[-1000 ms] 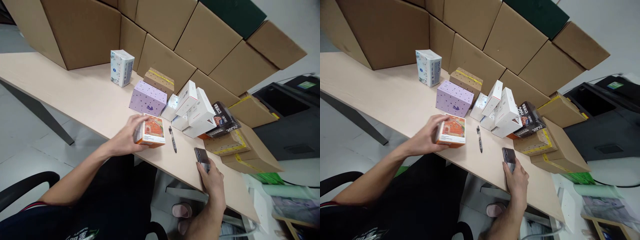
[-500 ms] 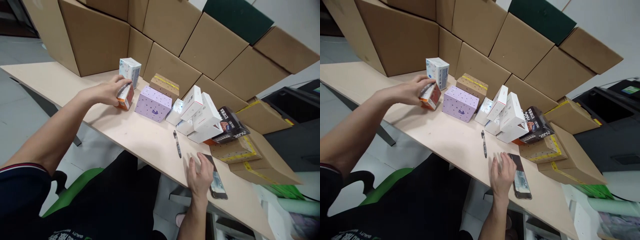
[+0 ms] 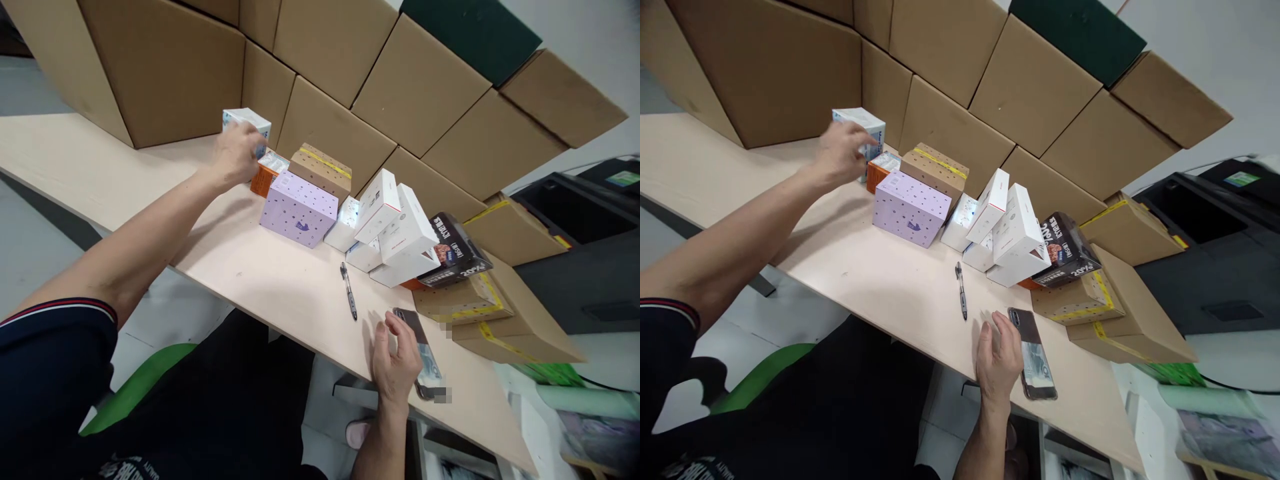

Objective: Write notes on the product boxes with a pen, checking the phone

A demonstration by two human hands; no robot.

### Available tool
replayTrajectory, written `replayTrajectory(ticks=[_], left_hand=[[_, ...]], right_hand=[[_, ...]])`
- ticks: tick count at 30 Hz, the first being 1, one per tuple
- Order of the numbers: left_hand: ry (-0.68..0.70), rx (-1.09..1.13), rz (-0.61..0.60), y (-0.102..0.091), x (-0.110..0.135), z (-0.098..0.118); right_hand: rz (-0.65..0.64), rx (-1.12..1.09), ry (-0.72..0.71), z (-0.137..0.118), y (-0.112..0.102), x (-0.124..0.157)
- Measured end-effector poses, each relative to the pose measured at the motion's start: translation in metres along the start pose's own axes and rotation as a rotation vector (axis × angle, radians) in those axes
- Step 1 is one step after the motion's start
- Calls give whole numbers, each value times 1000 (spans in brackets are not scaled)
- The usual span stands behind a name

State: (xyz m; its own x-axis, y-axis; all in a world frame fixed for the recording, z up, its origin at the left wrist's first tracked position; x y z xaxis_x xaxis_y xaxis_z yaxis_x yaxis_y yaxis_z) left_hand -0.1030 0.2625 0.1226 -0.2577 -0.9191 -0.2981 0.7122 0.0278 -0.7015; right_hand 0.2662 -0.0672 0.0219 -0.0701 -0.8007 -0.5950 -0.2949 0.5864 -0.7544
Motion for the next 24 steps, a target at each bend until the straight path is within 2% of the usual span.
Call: replayTrajectory(ticks=[2, 4, 8, 12, 13, 15, 18, 20, 22, 24], left_hand=[[-112, 53, 105, -15, 1, -1], [-205, 113, 114, -25, -2, -5], [-336, 192, -41, -19, -14, -18], [-340, 172, -8, -19, -4, -26], [-333, 149, 6, -22, 5, -26], [-348, 52, 127, -36, 33, -27], [-265, -113, 224, -56, 93, -21], [-200, -79, 320, -64, 136, -16], [-97, 124, 306, -55, 168, -8], [-27, 420, 150, -29, 183, 3]], right_hand=[[7, -3, 1, -2, -1, 0], [22, -4, 0, -4, -2, -1], [28, -17, 20, -4, -3, -2], [20, -60, 42, -1, -4, 0], [22, -69, 41, 0, -4, 0], [26, -79, 43, 0, -5, 0], [30, -70, 55, -2, -4, -1], [37, -60, 57, -5, -3, -3], [30, -68, 70, -10, 0, -7], [-13, -96, 107, -14, 5, -15]])
Point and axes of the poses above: each hand's wrist, its own x-axis away from the middle knuckle, its own y-axis out of the palm, z = x × y, the point moved 5 cm from there along -x, towards the middle knuckle, and after that the axes turned 14 degrees about -z, right-handed, at the moved point
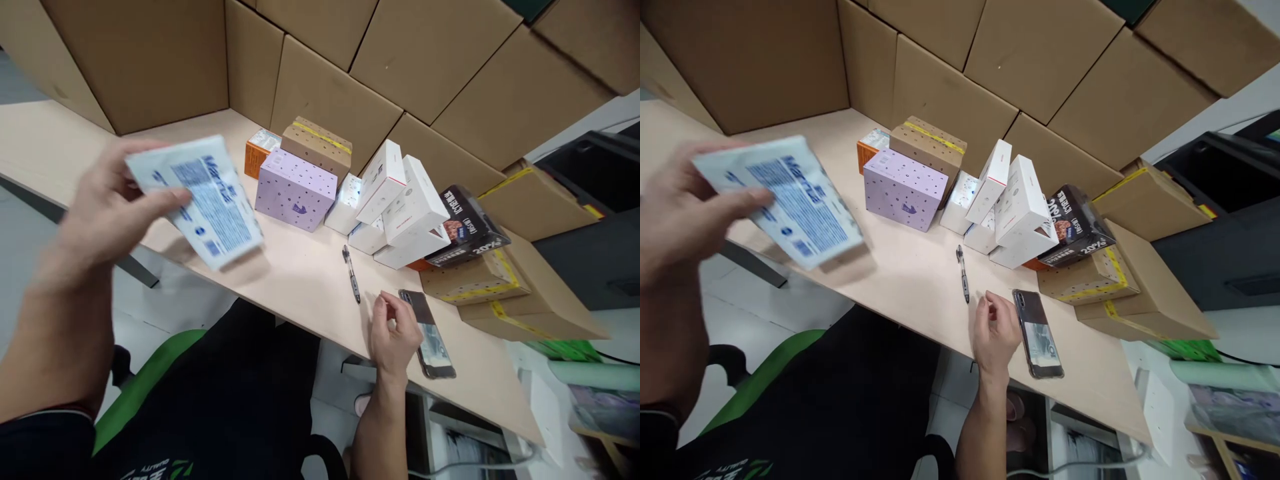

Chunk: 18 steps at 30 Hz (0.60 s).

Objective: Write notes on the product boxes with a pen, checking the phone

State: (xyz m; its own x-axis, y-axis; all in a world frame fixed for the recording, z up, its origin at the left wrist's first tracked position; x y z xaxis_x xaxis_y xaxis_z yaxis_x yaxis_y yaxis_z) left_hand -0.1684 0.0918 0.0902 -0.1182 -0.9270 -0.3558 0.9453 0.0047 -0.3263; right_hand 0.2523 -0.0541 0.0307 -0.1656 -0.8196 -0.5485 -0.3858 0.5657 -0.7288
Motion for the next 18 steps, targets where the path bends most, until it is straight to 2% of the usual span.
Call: replayTrajectory(ticks=[2, 5, 8, 11, 14, 18], left_hand=[[-27, 217, -140, 39, 11, 3], [-67, 408, -311, 103, 17, 11], [-98, 561, -290, 146, 23, 14], [-164, 707, -236, 168, 30, 5], [-216, 840, -157, 175, 35, -7], [-168, 882, -88, 181, 38, -14]], right_hand=[[-110, -6, 50, -5, 8, -12], [-375, 74, 132, -12, 24, -32], [-574, 133, 169, -12, 37, -46], [-584, 97, 149, -10, 40, -52], [-528, -21, 177, -5, 38, -51], [-321, -268, 276, -1, 27, -48]])
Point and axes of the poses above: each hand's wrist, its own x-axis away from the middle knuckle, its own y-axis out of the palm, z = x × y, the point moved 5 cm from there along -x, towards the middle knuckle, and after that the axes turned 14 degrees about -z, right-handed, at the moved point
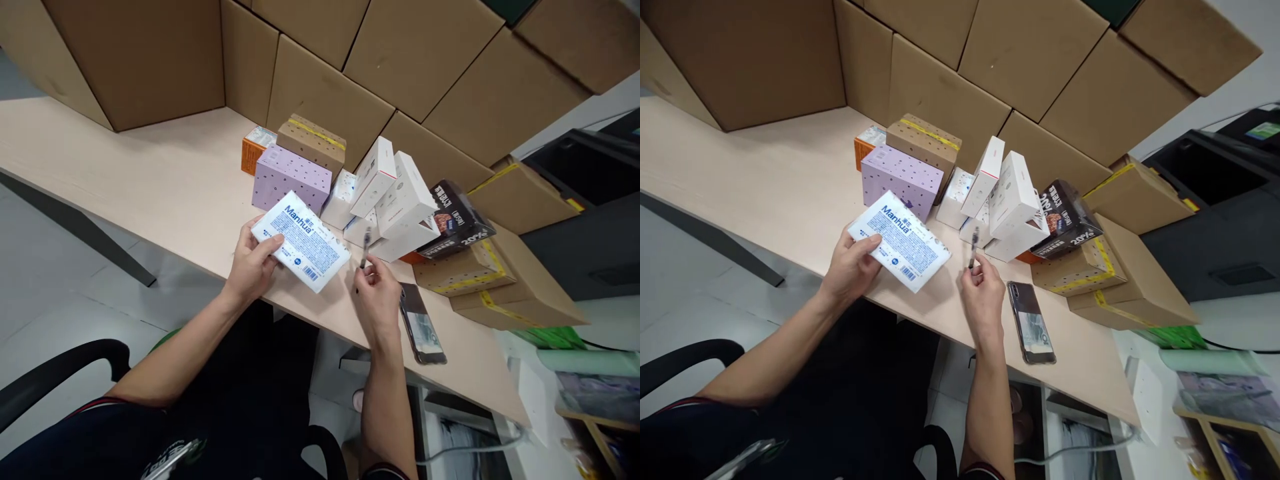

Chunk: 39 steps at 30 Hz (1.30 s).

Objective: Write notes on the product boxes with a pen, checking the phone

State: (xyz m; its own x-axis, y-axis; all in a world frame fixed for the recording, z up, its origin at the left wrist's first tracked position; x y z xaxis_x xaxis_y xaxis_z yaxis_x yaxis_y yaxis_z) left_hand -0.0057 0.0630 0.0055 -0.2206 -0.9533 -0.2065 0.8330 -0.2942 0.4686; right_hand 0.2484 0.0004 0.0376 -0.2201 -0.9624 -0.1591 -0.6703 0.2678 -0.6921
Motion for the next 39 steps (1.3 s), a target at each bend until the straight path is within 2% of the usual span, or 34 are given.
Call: replayTrajectory(ticks=[2, 4, 7, 9, 11, 13, 17, 22, 25, 29, 34, 36, 39], left_hand=[[12, -36, -36, 3, 1, -4], [-32, -82, -115, 6, 1, -7], [-111, -221, -306, 10, 2, -4], [-110, -429, -412, 10, 1, 5], [-66, -695, -437, 8, -1, 14], [-40, -862, -436, 5, -3, 17], [-43, -769, -492, 3, -6, 7], [141, -697, -519, 5, -3, 7], [248, -804, -524, 10, 1, 13], [426, -879, -503, 16, 7, 20], [485, -803, -460, 18, 8, 19], [456, -751, -459, 18, 6, 18], [380, -696, -488, 22, 5, 15]], right_hand=[[71, -144, -18, -1, -3, 3], [95, -188, -57, -2, -3, 5], [132, -34, -155, -8, -5, 9], [153, 87, -248, -13, -6, 12], [152, 157, -349, -18, -5, 14], [149, 200, -419, -22, -4, 15], [174, 238, -473, -26, -2, 16], [191, 215, -525, -26, -2, 17], [224, 106, -479, -20, -3, 18], [425, -246, -343, -11, -13, 19], [631, -502, -194, -15, -34, 16], [615, -625, -185, -21, -38, 11], [437, -774, -263, -41, -36, 0]])
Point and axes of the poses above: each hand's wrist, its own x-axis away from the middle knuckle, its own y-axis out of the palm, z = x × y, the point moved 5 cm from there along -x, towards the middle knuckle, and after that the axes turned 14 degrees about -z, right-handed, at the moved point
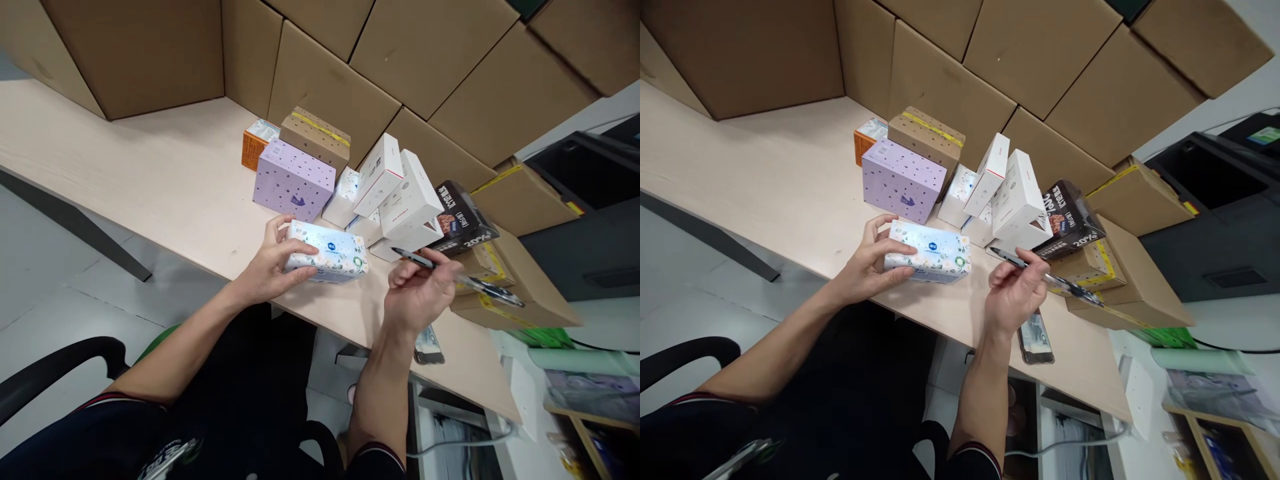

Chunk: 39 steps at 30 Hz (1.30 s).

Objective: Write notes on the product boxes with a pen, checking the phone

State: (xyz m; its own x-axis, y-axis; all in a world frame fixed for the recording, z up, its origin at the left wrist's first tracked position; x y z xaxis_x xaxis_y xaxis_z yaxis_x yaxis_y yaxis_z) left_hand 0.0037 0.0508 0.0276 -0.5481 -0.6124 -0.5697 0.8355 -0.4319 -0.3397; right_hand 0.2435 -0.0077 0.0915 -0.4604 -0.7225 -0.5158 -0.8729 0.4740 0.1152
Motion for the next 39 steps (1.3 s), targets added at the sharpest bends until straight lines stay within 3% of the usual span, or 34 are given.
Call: replayTrajectory(ticks=[5, 8, 15, 24, 39], left_hand=[[-31, 15, -63, 7, -3, 4], [-52, -34, -60, 9, -3, 4], [-88, -85, -77, 9, -3, 5], [-73, -44, -94, 11, -1, 4], [-100, -40, -89, 10, -1, 4]], right_hand=[[-454, -2, 57, -9, 44, -8], [-587, 60, 89, -3, 59, -9], [-569, 181, 156, 17, 62, -4], [-606, 361, 8, 13, 63, -2], [-667, 410, 7, 11, 67, 0]])
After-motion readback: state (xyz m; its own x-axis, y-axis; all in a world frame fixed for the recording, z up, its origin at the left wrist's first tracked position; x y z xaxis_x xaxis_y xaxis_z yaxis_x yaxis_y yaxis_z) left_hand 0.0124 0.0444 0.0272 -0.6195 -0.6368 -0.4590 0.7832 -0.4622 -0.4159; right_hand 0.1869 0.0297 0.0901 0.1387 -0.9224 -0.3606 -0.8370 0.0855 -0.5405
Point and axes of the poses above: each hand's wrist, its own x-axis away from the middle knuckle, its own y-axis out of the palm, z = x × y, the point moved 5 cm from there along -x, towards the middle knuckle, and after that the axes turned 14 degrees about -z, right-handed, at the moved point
